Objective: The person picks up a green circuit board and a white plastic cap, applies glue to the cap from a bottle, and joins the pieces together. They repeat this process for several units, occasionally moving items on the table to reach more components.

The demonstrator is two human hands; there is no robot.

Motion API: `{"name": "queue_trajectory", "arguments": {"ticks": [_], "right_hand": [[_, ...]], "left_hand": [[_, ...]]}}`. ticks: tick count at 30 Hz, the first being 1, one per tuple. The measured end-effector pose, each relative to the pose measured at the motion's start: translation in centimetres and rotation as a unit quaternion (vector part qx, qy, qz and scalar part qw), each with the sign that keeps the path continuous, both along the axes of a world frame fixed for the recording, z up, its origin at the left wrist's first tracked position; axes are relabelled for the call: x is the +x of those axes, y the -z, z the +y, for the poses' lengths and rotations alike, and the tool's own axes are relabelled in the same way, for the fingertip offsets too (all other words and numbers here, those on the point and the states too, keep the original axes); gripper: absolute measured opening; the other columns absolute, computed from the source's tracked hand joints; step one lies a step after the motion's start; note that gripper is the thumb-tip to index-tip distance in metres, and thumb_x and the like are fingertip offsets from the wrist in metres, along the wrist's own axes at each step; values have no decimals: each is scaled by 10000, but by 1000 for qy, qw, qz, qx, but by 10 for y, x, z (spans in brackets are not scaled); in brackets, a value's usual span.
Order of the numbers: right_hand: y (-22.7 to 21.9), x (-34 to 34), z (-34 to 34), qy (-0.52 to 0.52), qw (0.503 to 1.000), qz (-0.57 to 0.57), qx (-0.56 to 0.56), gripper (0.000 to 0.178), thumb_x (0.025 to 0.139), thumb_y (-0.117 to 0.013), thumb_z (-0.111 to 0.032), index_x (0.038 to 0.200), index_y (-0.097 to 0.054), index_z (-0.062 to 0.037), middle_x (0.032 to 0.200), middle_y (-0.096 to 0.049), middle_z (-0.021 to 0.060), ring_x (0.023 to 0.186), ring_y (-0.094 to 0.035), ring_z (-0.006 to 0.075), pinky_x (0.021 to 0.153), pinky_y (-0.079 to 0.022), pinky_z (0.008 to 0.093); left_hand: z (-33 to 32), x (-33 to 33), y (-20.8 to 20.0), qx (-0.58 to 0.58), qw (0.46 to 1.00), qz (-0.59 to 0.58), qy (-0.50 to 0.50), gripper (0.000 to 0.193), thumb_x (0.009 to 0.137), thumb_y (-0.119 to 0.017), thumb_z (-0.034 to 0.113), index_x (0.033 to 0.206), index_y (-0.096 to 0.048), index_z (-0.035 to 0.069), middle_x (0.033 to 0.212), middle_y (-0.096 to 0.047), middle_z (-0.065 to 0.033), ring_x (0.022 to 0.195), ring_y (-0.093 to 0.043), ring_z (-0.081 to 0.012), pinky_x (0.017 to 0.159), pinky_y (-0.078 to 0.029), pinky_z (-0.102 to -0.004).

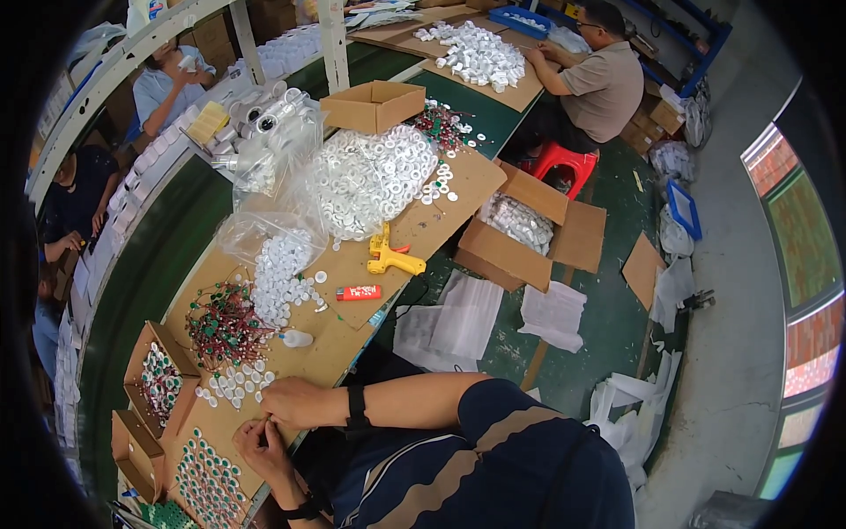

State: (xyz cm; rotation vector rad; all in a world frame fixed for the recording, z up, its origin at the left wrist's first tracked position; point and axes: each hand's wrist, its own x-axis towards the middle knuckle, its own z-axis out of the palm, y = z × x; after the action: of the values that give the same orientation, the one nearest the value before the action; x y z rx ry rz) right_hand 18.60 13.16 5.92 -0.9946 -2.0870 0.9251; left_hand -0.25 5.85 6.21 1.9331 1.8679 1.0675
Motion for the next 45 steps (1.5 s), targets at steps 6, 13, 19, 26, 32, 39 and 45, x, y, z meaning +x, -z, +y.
{"name": "queue_trajectory", "arguments": {"ticks": [6, 13, 19, 26, 32, 39, 45], "right_hand": [[1, 0, 0, 2, 1000, 13, 15, 118, 869, -824, -142, 838, -772, -40, 933, -749, 184, 969, -739, 442, 827, -584, 565], [1, -1, 0, 6, 1000, 10, 19, 84, 847, -819, -130, 855, -798, -49, 928, -756, 184, 956, -746, 442, 821, -591, 566], [-2, 1, 0, -2, 1000, -2, 8, 75, 844, -818, -127, 861, -808, -55, 928, -759, 183, 952, -749, 440, 822, -593, 564], [-4, 1, 1, -2, 1000, -3, 11, 92, 858, -819, -144, 861, -807, -52, 939, -763, 179, 970, -748, 432, 840, -593, 561], [-3, 1, 1, -4, 1000, -13, 7, 99, 863, -819, -147, 861, -804, -50, 943, -761, 174, 981, -746, 430, 854, -594, 560], [-5, 2, 0, -1, 1000, -2, 18, 99, 860, -816, -146, 861, -803, -47, 940, -759, 178, 970, -747, 429, 845, -597, 561], [-5, 2, 0, 1, 1000, -10, 20, 95, 859, -811, -146, 864, -807, -51, 938, -762, 179, 966, -748, 427, 837, -598, 558]], "left_hand": [[0, 1, -2, 3, 1000, 10, 3, 164, 919, -855, 30, 1078, -854, -9, 1051, -708, -136, 1049, -639, -345, 952, -512, -474], [-1, 1, -1, 9, 1000, 8, 3, 173, 918, -857, 28, 1087, -853, -10, 1050, -707, -133, 1041, -641, -337, 945, -517, -466], [-1, 0, 1, 4, 1000, 4, 0, 178, 918, -853, 29, 1093, -857, -4, 1052, -711, -130, 1054, -642, -338, 948, -519, -468], [0, -1, 0, 3, 1000, 11, 0, 188, 917, -852, 38, 1101, -861, 3, 1050, -715, -128, 1060, -643, -333, 949, -520, -469], [0, 0, 0, 4, 1000, 14, 2, 179, 922, -849, 51, 1097, -870, 16, 1038, -717, -121, 1049, -647, -330, 945, -522, -465], [-1, 0, -2, -4, 1000, 7, 5, 140, 951, -829, 26, 1079, -843, -31, 1070, -726, -149, 1060, -651, -330, 954, -517, -450], [-1, -1, -1, 1, 1000, 11, 8, 146, 952, -832, 32, 1085, -844, -28, 1070, -726, -148, 1063, -649, -332, 951, -518, -447]]}}
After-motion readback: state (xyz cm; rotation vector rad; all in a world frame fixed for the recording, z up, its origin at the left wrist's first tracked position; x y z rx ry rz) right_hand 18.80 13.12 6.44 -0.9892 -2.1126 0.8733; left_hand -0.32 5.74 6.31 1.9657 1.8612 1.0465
